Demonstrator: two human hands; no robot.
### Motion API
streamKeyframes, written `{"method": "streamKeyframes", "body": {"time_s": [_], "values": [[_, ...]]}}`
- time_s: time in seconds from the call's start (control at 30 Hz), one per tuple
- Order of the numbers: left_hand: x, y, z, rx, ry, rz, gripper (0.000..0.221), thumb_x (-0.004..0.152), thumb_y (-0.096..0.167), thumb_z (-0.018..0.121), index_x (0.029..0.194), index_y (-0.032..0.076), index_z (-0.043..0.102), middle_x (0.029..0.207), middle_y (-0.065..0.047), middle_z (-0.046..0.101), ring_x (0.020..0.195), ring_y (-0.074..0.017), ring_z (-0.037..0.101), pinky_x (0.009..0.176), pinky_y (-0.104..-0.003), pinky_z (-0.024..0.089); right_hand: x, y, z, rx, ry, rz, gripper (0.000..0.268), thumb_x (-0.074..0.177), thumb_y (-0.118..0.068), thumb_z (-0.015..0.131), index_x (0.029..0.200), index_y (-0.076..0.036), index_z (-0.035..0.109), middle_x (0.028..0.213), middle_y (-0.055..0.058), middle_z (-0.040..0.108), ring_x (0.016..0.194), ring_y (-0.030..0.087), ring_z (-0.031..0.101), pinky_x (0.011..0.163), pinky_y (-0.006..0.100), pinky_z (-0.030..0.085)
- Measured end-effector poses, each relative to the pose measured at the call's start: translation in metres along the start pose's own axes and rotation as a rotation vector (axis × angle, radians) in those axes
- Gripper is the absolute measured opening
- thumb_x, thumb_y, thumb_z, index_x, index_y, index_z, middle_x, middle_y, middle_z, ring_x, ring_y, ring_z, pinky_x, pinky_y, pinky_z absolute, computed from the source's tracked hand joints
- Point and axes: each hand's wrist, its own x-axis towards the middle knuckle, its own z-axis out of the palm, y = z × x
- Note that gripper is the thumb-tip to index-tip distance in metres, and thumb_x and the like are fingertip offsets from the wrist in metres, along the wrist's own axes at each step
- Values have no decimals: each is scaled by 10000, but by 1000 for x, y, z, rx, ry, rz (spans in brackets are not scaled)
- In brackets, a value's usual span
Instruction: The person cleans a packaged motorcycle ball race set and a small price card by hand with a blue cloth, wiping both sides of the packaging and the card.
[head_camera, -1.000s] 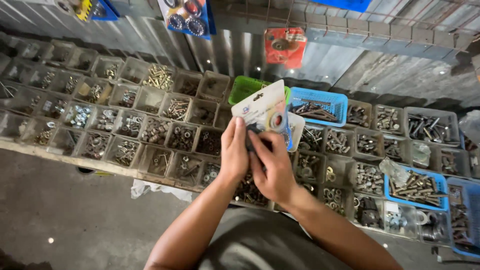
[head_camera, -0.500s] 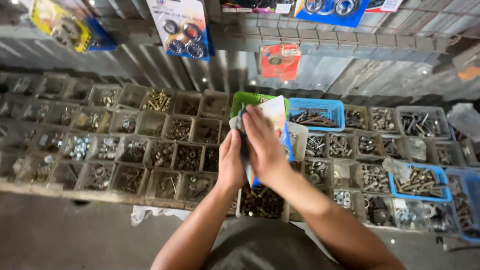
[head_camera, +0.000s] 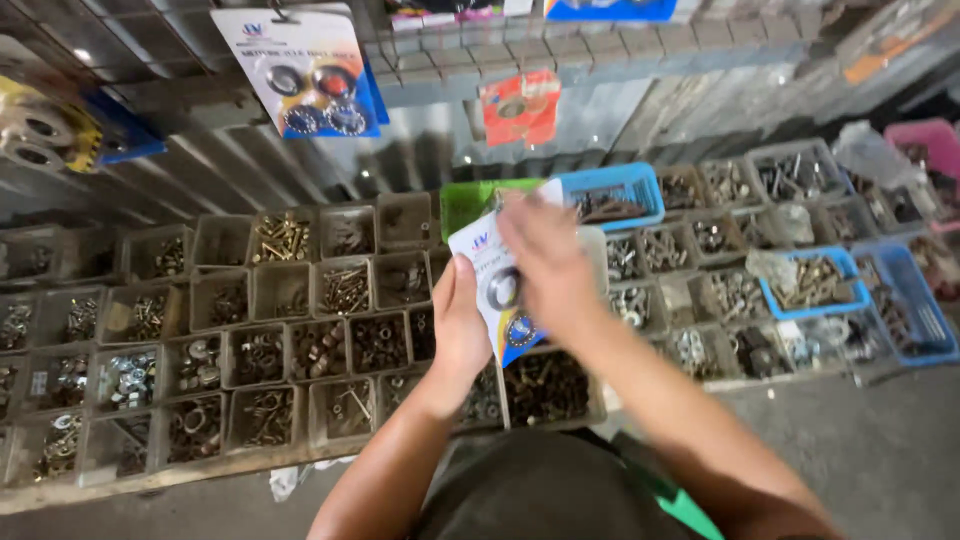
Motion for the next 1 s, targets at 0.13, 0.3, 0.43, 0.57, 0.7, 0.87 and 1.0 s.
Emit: {"method": "streamKeyframes", "body": {"time_s": [0.13, 0.3, 0.43, 0.57, 0.7, 0.87, 1.0], "values": [[12, 26, -1, -308, 99, -142, 417, 1113, 249, 392, 1237, -36, 670, 1039, -133, 694, 914, -209, 657, 884, -439, 579, -5, 38, -15, -7, 113, 193, 487, 952, 79, 495, 1405, -37, 629, 1481, 186, 567, 1408, 426, 477, 1196, 516, 350], [27, 40, -13, -289, 143, -135, 340, 1095, 223, 475, 1191, -25, 687, 1014, -125, 706, 910, -177, 658, 878, -401, 583, -44, -9, -19, 512, 194, 844, 461, 909, 56, 479, 1307, -59, 683, 1384, 195, 647, 1357, 291, 554, 1190, 457, 387], [33, 25, -15, -258, 198, -194, 319, 1086, 230, 506, 1172, -7, 701, 994, -137, 723, 878, -180, 666, 836, -393, 598, -71, -25, -19, 920, 438, 1021, 337, 974, -20, 545, 1285, 1, 672, 1335, 203, 671, 1195, 313, 657, 1047, 516, 518], [32, 16, -6, -22, 170, -223, 603, 1036, 180, 548, 1545, -22, 296, 1347, -334, 514, 1208, -397, 583, 1055, -539, 495, -64, -35, -31, 780, 396, 872, 321, 962, -1, 650, 1281, 15, 684, 1241, 169, 717, 1122, 207, 662, 995, 421, 555], [2, 40, 20, 76, 55, -223, 890, 984, 132, 613, 1577, -78, -16, 1500, -463, 187, 1398, -574, 325, 1116, -676, 326, -49, -42, -44, 303, 213, 682, 348, 963, -4, 683, 1310, -17, 684, 1170, 173, 722, 1116, 194, 633, 994, 417, 529], [-11, -10, 2, -410, -214, -457, 797, 974, 570, 354, 1461, -56, 425, 1589, -212, 401, 1316, -309, 462, 1133, -426, 305, -56, -84, -34, 177, -216, 358, 525, 796, 12, 633, 1315, -64, 627, 1284, 147, 661, 1085, 325, 682, 899, 378, 560], [-7, -39, -2, -1069, -319, -595, 655, 1039, 542, 447, 1488, 67, 492, 1376, -163, 614, 1107, -267, 664, 932, -375, 561, -61, -56, -30, 49, -258, -7, 442, 896, -190, 696, 1315, -52, 674, 1458, 89, 551, 1318, 339, 493, 1148, 508, 359]]}}
